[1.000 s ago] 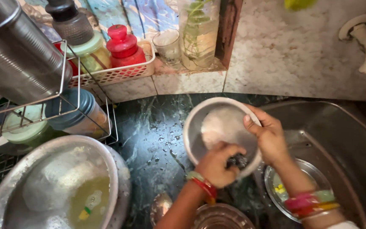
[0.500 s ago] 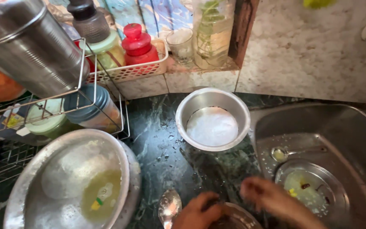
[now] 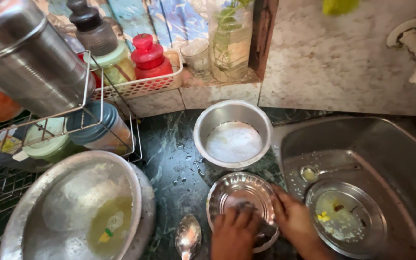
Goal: The person scrubs the inside and outside of a large metal cooking pot with a steel wool scrubber in soapy water at the kitchen sink, then rinses the pot under the tap and sets it aside. A small plate and spoon are also handled on the counter.
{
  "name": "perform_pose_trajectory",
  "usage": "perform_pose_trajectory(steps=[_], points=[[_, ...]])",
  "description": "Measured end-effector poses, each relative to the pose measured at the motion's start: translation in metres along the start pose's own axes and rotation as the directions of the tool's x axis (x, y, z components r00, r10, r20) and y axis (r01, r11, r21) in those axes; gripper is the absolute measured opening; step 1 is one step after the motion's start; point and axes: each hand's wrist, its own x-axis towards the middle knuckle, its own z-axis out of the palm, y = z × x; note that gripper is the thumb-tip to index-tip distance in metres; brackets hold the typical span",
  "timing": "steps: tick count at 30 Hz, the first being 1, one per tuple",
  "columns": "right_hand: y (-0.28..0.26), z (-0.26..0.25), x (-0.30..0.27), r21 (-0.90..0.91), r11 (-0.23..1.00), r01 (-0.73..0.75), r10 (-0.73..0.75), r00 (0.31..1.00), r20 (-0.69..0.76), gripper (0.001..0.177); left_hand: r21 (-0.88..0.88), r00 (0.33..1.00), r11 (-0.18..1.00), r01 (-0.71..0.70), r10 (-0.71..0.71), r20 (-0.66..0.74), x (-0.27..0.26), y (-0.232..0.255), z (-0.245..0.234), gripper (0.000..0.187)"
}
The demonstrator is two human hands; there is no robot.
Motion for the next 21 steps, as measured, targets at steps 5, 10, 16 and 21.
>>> perform_pose_trajectory(steps=[5, 10, 16, 21], points=[[0.002, 0.009, 0.003, -0.307, 0.936, 0.174, -0.195, 0.98, -0.037, 0.042, 0.108, 0.965, 0.96, 0.257, -0.261, 0.027, 0.029, -0.03, -0.003, 0.037], [0.0, 0.009, -0.005, -0.16, 0.959, 0.234, -0.257, 0.957, -0.137, 0.036, 0.1, 0.997, 0.995, -0.02, 0.012, 0.081, 0.041, 0.008, 0.035, 0.044], [-0.002, 0.002, -0.007, -0.08, 0.974, 0.212, -0.224, 0.959, -0.175, 0.035, 0.017, 0.995, 0.996, 0.09, -0.091, 0.046, -0.022, 0.002, 0.013, 0.048], [0.001, 0.002, -0.007, -0.1, 0.96, 0.261, -0.273, 0.951, -0.147, 0.032, -0.023, 0.942, 0.966, 0.256, -0.244, 0.23, 0.029, -0.006, 0.009, 0.035]])
